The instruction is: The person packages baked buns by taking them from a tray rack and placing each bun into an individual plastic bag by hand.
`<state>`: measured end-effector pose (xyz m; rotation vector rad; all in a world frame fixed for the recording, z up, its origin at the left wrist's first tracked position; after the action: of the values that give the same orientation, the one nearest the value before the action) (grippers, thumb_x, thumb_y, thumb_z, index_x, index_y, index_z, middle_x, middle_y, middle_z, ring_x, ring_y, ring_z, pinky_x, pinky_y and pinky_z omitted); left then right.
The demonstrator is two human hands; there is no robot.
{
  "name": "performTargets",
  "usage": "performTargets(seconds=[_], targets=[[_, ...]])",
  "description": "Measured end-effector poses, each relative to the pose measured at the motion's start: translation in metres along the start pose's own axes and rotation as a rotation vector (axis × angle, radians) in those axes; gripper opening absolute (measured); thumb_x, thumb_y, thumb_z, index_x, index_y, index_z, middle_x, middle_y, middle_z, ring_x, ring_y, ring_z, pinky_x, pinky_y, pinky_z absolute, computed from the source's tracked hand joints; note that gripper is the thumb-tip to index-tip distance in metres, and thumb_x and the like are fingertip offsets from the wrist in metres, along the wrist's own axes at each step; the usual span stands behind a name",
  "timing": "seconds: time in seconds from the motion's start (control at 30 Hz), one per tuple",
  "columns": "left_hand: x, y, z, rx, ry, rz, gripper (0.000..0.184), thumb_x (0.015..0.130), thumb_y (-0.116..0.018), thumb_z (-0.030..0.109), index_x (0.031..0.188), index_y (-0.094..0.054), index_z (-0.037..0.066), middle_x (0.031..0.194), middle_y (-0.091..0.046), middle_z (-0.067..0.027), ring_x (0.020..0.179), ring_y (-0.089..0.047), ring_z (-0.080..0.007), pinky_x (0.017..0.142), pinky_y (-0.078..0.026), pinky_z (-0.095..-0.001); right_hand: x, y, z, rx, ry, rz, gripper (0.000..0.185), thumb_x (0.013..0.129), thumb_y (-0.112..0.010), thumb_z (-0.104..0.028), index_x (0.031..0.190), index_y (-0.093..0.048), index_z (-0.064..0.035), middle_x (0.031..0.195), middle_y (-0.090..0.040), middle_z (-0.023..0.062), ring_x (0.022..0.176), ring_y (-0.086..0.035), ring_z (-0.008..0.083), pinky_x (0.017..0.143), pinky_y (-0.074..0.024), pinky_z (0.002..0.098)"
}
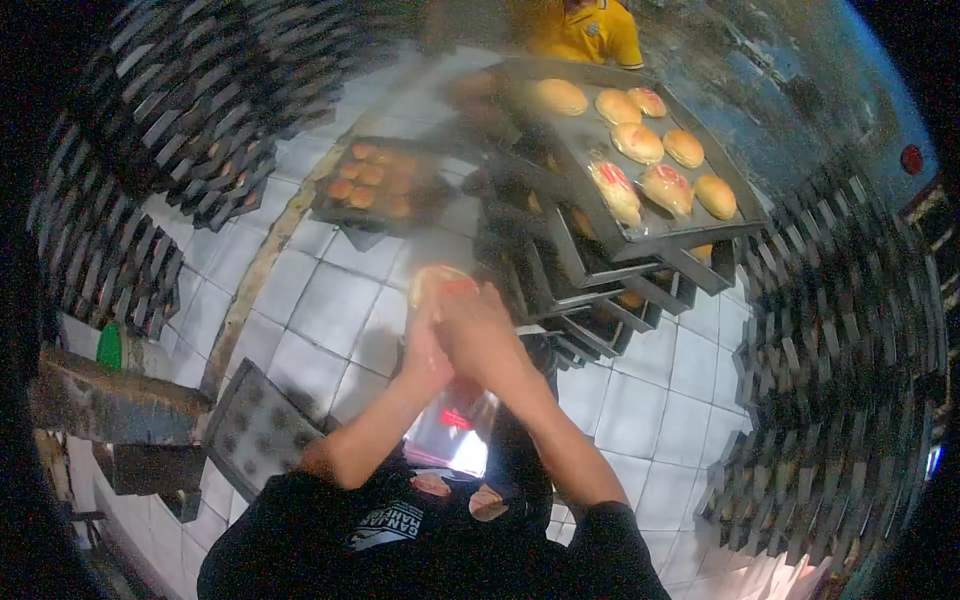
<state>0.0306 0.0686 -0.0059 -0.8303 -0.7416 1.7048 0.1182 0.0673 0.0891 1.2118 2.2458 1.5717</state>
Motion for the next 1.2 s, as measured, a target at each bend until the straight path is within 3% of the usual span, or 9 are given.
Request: performTargets(seconds=[0.23, 0.33, 0.5, 0.67, 0.77, 0.87, 0.93, 1.0, 1.2], targets=[[0.007, -0.002, 0.016, -0.230, 0.238, -0.091, 0.083, 0.100, -0.030, 0.074, 0.138, -0.053, 0.004, 0.129, -0.063, -0.0168, 0.118, -0.063, -0.0349, 0.100, -0.054, -0.0509, -0.028, -0.014, -0.018, 0.476, -0.127, -0.006, 0.012, 0.087, -0.073, -0.004, 0.089, -0.061, -0.0028, 0.095, -0.065, 0.0100, 0.086, -0.065, 0.0253, 0.071, -0.0508, 0.0348], [0.019, 0.021, 0.029, 0.156, -0.063, -0.145, 0.083, 0.101, -0.027, 0.073, 0.138, -0.053, 0.003, 0.130, -0.062, -0.0183, 0.121, -0.061, -0.0347, 0.103, -0.051, -0.0525, -0.062, -0.002, -0.088, 1.494, 0.128, -0.906, 0.009, 0.098, -0.062, -0.010, 0.093, -0.062, -0.0022, 0.096, -0.066, 0.0100, 0.087, -0.064, 0.0296, 0.075, -0.0513, 0.0373], [0.027, 0.046, 0.037, -0.427, 0.181, -0.103, 0.072, 0.106, -0.028, 0.063, 0.139, -0.053, 0.004, 0.131, -0.062, -0.0177, 0.123, -0.060, -0.0331, 0.108, -0.048, -0.0535, -0.039, -0.012, -0.028, 0.940, -0.294, -0.022, 0.017, 0.092, -0.073, -0.006, 0.083, -0.060, -0.0048, 0.092, -0.065, 0.0030, 0.077, -0.060, 0.0126, 0.069, -0.0506, 0.0299], [0.017, 0.044, 0.030, 0.453, -0.217, -0.104, 0.067, 0.105, -0.030, 0.064, 0.134, -0.056, 0.009, 0.130, -0.062, -0.0150, 0.125, -0.058, -0.0301, 0.107, -0.046, -0.0544, -0.034, -0.034, -0.023, 0.955, -0.207, -0.237, 0.028, 0.090, -0.077, -0.010, 0.077, -0.053, -0.0064, 0.080, -0.061, 0.0052, 0.072, -0.060, 0.0134, 0.067, -0.0461, 0.0283], [0.028, 0.085, 0.043, 0.242, -0.106, -0.123, 0.064, 0.105, -0.031, 0.064, 0.133, -0.056, 0.011, 0.129, -0.062, -0.0130, 0.125, -0.058, -0.0298, 0.105, -0.046, -0.0560, -0.074, -0.003, -0.061, 1.469, 0.041, -0.497, 0.032, 0.088, -0.079, -0.011, 0.076, -0.050, -0.0074, 0.075, -0.061, 0.0074, 0.074, -0.062, 0.0177, 0.069, -0.0465, 0.0327], [-0.032, 0.028, 0.053, -0.208, 0.322, -0.080, 0.063, 0.105, -0.033, 0.063, 0.135, -0.054, 0.012, 0.134, -0.061, -0.0128, 0.127, -0.057, -0.0314, 0.106, -0.046, -0.0544, -0.051, 0.015, -0.016, 0.190, -0.167, 0.366, 0.027, 0.084, -0.080, -0.012, 0.102, -0.063, -0.0009, 0.105, -0.066, 0.0162, 0.099, -0.066, 0.0311, 0.086, -0.0534, 0.0420], [-0.059, 0.011, 0.044, -0.093, 0.564, -0.128, 0.064, 0.105, -0.035, 0.062, 0.140, -0.052, 0.011, 0.135, -0.062, -0.0129, 0.127, -0.058, -0.0295, 0.108, -0.047, -0.0476, -0.054, 0.014, -0.027, 0.157, 0.059, 0.339, 0.034, 0.082, -0.080, -0.012, 0.111, -0.065, -0.0010, 0.112, -0.065, 0.0160, 0.104, -0.064, 0.0383, 0.089, -0.0545, 0.0401], [-0.046, 0.045, 0.040, 0.263, 0.257, 0.067, 0.062, 0.106, -0.039, 0.057, 0.141, -0.054, 0.008, 0.134, -0.063, -0.0125, 0.125, -0.059, -0.0278, 0.108, -0.047, -0.0433, -0.054, 0.008, -0.037, 0.176, 0.130, 0.293, 0.025, 0.089, -0.075, -0.013, 0.108, -0.067, 0.0015, 0.101, -0.070, 0.0135, 0.095, -0.068, 0.0312, 0.086, -0.0554, 0.0361], [-0.026, 0.043, 0.044, 0.525, 0.050, -0.035, 0.039, 0.108, -0.055, 0.030, 0.122, -0.065, -0.005, 0.120, -0.070, -0.0136, 0.101, -0.068, -0.0181, 0.090, -0.055, -0.0311, -0.042, -0.024, 0.043, 0.477, -0.561, 0.272, 0.026, 0.103, -0.059, -0.020, 0.101, -0.068, 0.0045, 0.079, -0.068, 0.0085, 0.070, -0.063, 0.0133, 0.065, -0.0500, 0.0309]])
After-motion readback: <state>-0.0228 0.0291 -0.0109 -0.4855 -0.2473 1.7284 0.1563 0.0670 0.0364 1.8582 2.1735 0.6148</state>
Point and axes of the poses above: each hand's wrist, its own x-axis towards the middle knuckle, its own y-axis out of the back of the hand, z = x × y, the point moved 5 cm from there along x, towards the middle knuckle
